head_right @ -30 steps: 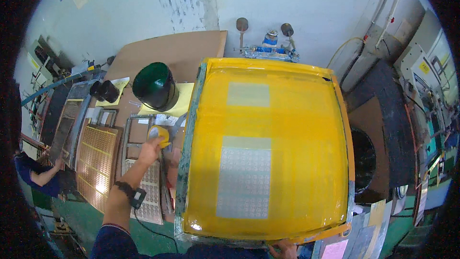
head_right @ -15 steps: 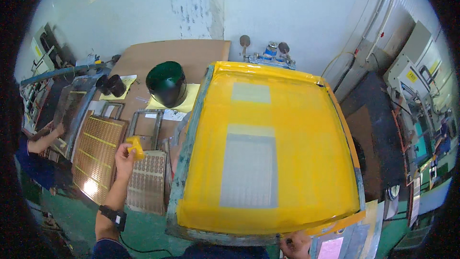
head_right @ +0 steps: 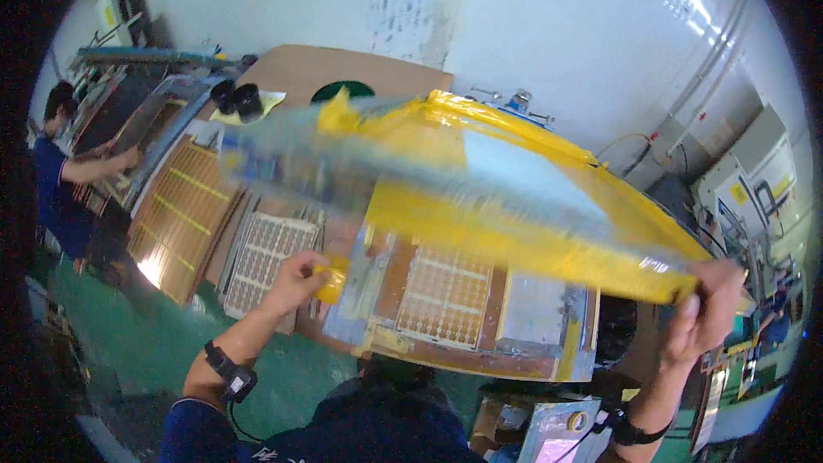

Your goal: Applying yellow adhesive tape to seal the edges of a screen printing frame.

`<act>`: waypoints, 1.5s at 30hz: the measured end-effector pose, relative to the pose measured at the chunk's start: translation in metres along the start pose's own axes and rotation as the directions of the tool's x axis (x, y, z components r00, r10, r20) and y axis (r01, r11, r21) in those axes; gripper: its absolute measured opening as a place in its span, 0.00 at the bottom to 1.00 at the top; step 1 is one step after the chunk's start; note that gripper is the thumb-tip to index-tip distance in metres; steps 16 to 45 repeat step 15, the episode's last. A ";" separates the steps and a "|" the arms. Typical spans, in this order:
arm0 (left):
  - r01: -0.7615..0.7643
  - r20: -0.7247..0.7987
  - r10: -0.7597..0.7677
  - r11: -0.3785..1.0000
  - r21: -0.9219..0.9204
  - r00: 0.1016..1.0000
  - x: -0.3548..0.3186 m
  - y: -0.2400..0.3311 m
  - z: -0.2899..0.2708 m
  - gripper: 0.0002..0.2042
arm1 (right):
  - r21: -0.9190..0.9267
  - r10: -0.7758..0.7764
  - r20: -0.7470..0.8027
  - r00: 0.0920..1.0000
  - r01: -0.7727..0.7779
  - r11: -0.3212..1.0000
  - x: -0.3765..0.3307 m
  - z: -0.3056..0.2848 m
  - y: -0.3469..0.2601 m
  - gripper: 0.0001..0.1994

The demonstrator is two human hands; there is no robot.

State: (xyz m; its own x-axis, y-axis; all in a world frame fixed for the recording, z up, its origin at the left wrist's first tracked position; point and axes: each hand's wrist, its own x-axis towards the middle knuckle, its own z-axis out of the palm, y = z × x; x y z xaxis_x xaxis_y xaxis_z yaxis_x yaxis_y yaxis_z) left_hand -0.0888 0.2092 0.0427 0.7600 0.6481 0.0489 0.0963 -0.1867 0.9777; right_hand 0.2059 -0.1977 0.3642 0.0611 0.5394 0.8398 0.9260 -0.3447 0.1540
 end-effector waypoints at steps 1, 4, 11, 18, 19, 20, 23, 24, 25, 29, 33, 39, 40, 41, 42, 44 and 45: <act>0.040 0.058 -0.038 0.999 -0.034 0.998 -0.006 0.004 0.015 0.09 | 0.006 -0.013 0.007 1.000 0.013 1.000 0.010 -0.002 0.011 0.18; 0.010 0.125 0.011 0.986 -0.167 0.992 -0.019 0.045 0.056 0.07 | -0.039 0.001 0.011 1.000 -0.001 0.999 0.029 -0.004 0.032 0.21; -0.045 0.278 0.076 0.992 -0.119 0.957 -0.034 0.082 0.107 0.05 | -0.269 -0.157 0.055 0.986 0.167 0.949 0.051 -0.005 0.053 0.25; -0.082 0.333 0.102 0.994 -0.072 0.937 -0.032 0.097 0.123 0.06 | -0.226 -0.082 -0.014 0.997 0.076 0.971 0.053 0.010 0.067 0.25; -0.082 0.333 0.102 0.994 -0.072 0.937 -0.032 0.097 0.123 0.06 | -0.226 -0.082 -0.014 0.997 0.076 0.971 0.053 0.010 0.067 0.25; -0.082 0.333 0.102 0.994 -0.072 0.937 -0.032 0.097 0.123 0.06 | -0.226 -0.082 -0.014 0.997 0.076 0.971 0.053 0.010 0.067 0.25; -0.082 0.333 0.102 0.994 -0.072 0.937 -0.032 0.097 0.123 0.06 | -0.226 -0.082 -0.014 0.997 0.076 0.971 0.053 0.010 0.067 0.25; -0.082 0.333 0.102 0.994 -0.072 0.937 -0.032 0.097 0.123 0.06 | -0.226 -0.082 -0.014 0.997 0.076 0.971 0.053 0.010 0.067 0.25; -0.082 0.333 0.102 0.994 -0.072 0.937 -0.032 0.097 0.123 0.06 | -0.226 -0.082 -0.014 0.997 0.076 0.971 0.053 0.010 0.067 0.25; -0.082 0.333 0.102 0.994 -0.072 0.937 -0.032 0.097 0.123 0.06 | -0.226 -0.082 -0.014 0.997 0.076 0.971 0.053 0.010 0.067 0.25; -0.082 0.333 0.102 0.994 -0.072 0.937 -0.032 0.097 0.123 0.06 | -0.226 -0.082 -0.014 0.997 0.076 0.971 0.053 0.010 0.067 0.25; -0.082 0.333 0.102 0.994 -0.072 0.937 -0.032 0.097 0.123 0.06 | -0.226 -0.082 -0.014 0.997 0.076 0.971 0.053 0.010 0.067 0.25; -0.082 0.333 0.102 0.994 -0.072 0.937 -0.032 0.097 0.123 0.06 | -0.226 -0.082 -0.014 0.997 0.076 0.971 0.053 0.010 0.067 0.25; -0.082 0.333 0.102 0.994 -0.072 0.937 -0.032 0.097 0.123 0.06 | -0.226 -0.082 -0.014 0.997 0.076 0.971 0.053 0.010 0.067 0.25; -0.082 0.333 0.102 0.994 -0.072 0.937 -0.032 0.097 0.123 0.06 | -0.226 -0.082 -0.014 0.997 0.076 0.971 0.053 0.010 0.067 0.25; -0.082 0.333 0.102 0.994 -0.072 0.937 -0.032 0.097 0.123 0.06 | -0.226 -0.082 -0.014 0.997 0.076 0.971 0.053 0.010 0.067 0.25; -0.082 0.333 0.102 0.994 -0.072 0.937 -0.032 0.097 0.123 0.06 | -0.226 -0.082 -0.014 0.997 0.076 0.971 0.053 0.010 0.067 0.25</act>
